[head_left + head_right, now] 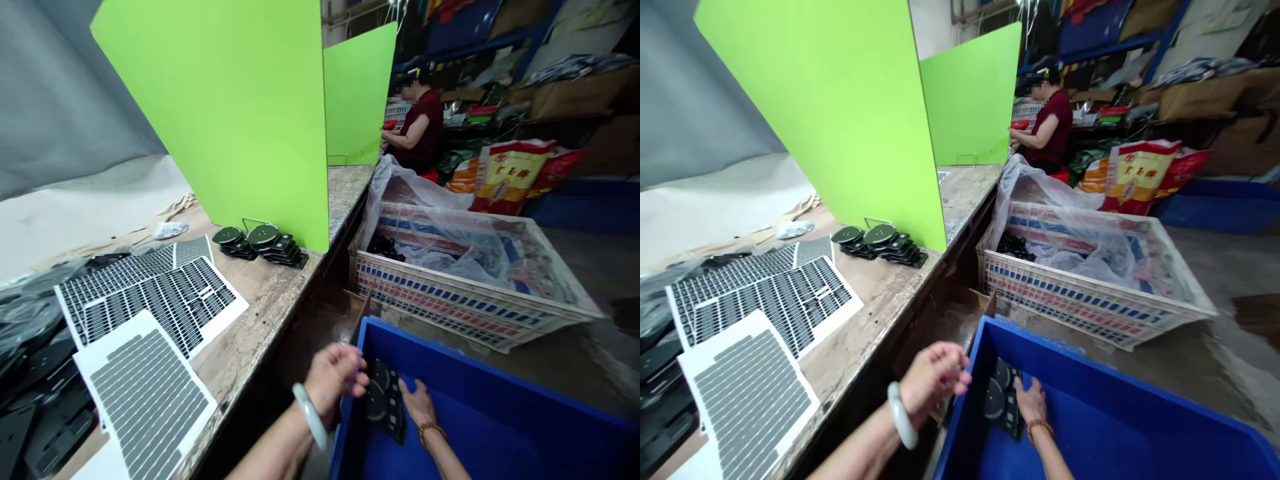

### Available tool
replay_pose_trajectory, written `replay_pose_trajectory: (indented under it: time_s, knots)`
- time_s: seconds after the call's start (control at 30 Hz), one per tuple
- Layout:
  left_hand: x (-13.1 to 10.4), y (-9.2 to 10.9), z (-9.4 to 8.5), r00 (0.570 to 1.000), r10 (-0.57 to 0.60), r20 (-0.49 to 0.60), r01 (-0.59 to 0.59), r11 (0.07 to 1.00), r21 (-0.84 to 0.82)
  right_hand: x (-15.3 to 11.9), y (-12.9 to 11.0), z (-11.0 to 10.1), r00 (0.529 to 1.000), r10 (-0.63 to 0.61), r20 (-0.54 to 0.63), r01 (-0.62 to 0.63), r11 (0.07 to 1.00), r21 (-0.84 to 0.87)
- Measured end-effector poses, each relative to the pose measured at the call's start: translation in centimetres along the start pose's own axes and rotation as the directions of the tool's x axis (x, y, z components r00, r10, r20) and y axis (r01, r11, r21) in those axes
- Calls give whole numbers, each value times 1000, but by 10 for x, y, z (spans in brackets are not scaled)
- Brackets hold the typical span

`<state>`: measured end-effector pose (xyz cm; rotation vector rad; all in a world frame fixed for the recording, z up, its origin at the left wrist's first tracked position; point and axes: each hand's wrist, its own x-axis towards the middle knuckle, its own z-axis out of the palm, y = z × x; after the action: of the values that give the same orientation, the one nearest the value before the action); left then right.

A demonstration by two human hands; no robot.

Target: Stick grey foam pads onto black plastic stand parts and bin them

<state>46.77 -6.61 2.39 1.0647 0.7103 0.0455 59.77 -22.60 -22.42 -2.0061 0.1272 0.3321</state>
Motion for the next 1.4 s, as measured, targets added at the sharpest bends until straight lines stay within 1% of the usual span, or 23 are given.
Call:
replay_pose_trajectory:
  time_s: [0.03,0.07,0.1,0.13,0.17,0.2,0.23,0.27,0.3,0.33,0.37,0.4,0.43,0.47,0.57,0.67,0.73,0.93,1.03,1.1,1.2,1.33,1.4]
  knots:
    - [4,24,-12,993,94,-73,-96,995,-23,6,-15,-4,999,-2,-50,2,1000,4]
    - [9,48,-26,972,174,-159,-182,983,-36,10,-35,-7,996,-23,-81,25,999,24]
    - [16,72,-40,939,238,-249,-255,966,-38,12,-59,-9,992,-69,-102,75,995,60]
    - [24,95,-56,905,277,-323,-303,953,-30,11,-86,-9,979,-167,-116,186,968,171]
    - [33,118,-71,875,297,-383,-328,944,-18,7,-117,-7,955,-275,-110,295,916,271]
    - [43,139,-85,851,302,-430,-335,942,-3,2,-150,-3,930,-358,-86,365,863,351]
    - [52,157,-97,834,295,-465,-329,944,10,-4,-184,3,908,-419,-33,393,819,417]
    - [62,174,-108,827,281,-487,-312,950,18,-10,-216,10,891,-451,59,370,795,480]
    - [72,188,-116,823,265,-502,-293,956,24,-15,-246,18,880,-442,172,290,788,544]
    - [81,200,-122,828,247,-503,-271,962,26,-18,-273,26,866,-408,288,176,790,587]
    - [89,209,-125,838,225,-497,-245,969,27,-19,-297,35,848,-359,390,65,801,595]
    - [97,217,-127,847,210,-489,-225,974,30,-17,-316,43,832,-301,465,-17,826,564]
    - [104,223,-127,853,200,-481,-210,977,35,-14,-331,50,827,-238,509,-70,855,514]
    - [111,227,-126,860,196,-471,-201,979,40,-10,-342,57,829,-203,521,-90,872,482]
    - [127,232,-123,882,186,-432,-182,982,51,7,-360,73,852,-136,506,-98,907,409]
    - [137,232,-122,908,162,-386,-156,987,46,20,-366,85,875,-98,475,-101,921,376]
    - [140,229,-124,923,143,-356,-137,990,43,26,-368,93,882,-71,466,-119,923,365]
    - [140,226,-128,956,120,-267,-119,993,22,41,-377,123,871,2,492,-221,895,388]
    - [140,226,-130,960,117,-255,-124,992,-11,44,-380,130,859,25,512,-277,863,423]
    - [139,226,-131,962,114,-247,-127,991,-40,41,-382,131,849,34,527,-308,843,442]
    - [138,224,-134,969,112,-221,-133,988,-79,29,-385,128,839,28,544,-332,817,471]
    - [133,220,-136,977,119,-179,-141,983,-120,6,-388,132,826,-32,562,-337,772,539]
    - [128,219,-136,977,124,-176,-148,981,-130,-6,-387,136,833,-65,549,-327,742,586]
